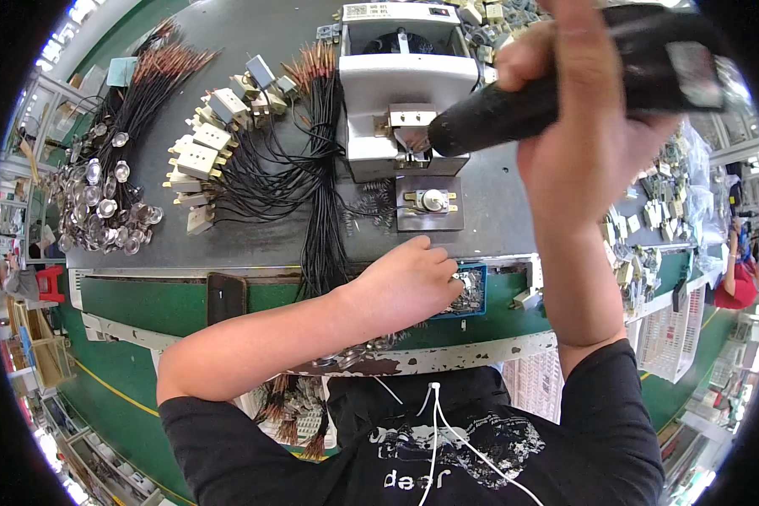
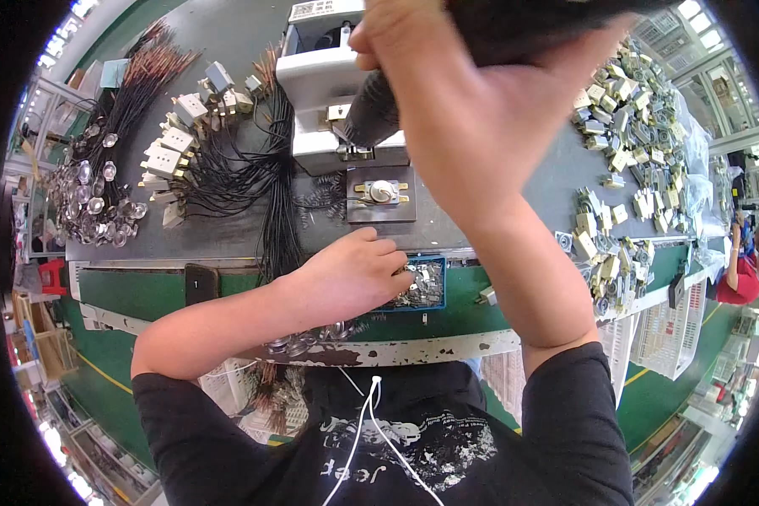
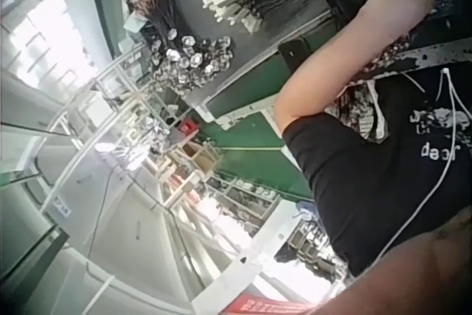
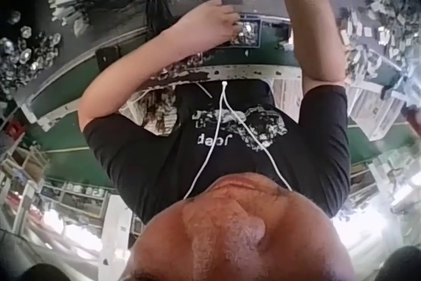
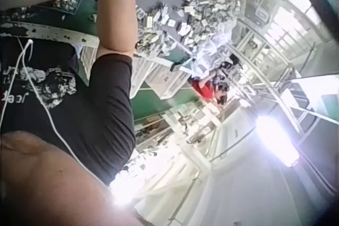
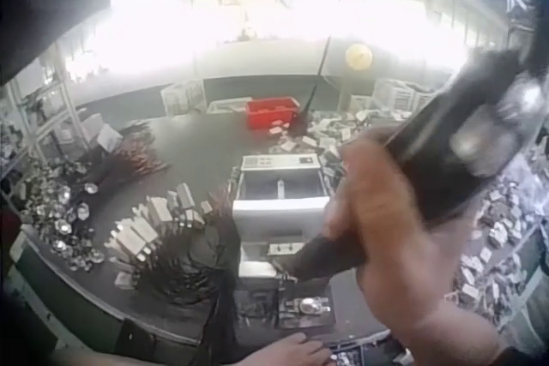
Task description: Assembling electronic components onto a base using a power tool and connecting wiring harnesses.
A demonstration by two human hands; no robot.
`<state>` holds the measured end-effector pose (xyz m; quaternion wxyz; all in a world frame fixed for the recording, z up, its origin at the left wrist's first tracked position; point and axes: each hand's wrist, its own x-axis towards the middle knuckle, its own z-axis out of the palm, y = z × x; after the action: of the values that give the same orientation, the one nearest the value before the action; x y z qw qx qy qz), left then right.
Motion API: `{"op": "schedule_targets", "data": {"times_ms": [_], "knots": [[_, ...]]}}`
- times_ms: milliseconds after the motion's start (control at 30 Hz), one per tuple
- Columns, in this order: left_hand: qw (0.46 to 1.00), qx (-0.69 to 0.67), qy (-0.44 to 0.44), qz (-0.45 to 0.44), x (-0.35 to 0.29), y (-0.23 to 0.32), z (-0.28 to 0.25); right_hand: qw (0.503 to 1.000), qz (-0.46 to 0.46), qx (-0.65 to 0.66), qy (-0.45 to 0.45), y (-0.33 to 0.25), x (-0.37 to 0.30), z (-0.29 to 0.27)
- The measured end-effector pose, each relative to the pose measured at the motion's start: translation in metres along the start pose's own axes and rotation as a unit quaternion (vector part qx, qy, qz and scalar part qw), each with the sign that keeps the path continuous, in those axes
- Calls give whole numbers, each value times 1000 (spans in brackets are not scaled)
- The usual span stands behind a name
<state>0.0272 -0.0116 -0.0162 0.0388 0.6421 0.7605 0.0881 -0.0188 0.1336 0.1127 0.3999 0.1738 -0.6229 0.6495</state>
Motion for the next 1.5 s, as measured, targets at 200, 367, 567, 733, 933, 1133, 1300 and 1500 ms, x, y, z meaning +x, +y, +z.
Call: {"op": "schedule_targets", "data": {"times_ms": [200,367,567,733,933,1133,1300,1500], "knots": [[991,-128,27,-29,2,-5,1,997,71,-16,30,10,-10,13],[988,-155,1,-14,0,-10,-1,996,85,-3,28,16,-9,14],[986,-164,33,-14,-1,-11,0,995,84,20,41,23,-8,17],[988,-154,23,-7,2,-11,-3,995,-63,45,-62,51,2,-2],[983,-174,54,0,0,-13,-2,983,143,25,-116,21,11,14],[975,-216,5,-59,4,-10,-20,996,5,14,90,29,-9,45],[973,-157,154,-69,-16,-27,-36,990,86,112,-21,20,-15,34],[949,-10,259,-179,-20,-56,-36,976,196,87,-26,-20,-13,0]]}}
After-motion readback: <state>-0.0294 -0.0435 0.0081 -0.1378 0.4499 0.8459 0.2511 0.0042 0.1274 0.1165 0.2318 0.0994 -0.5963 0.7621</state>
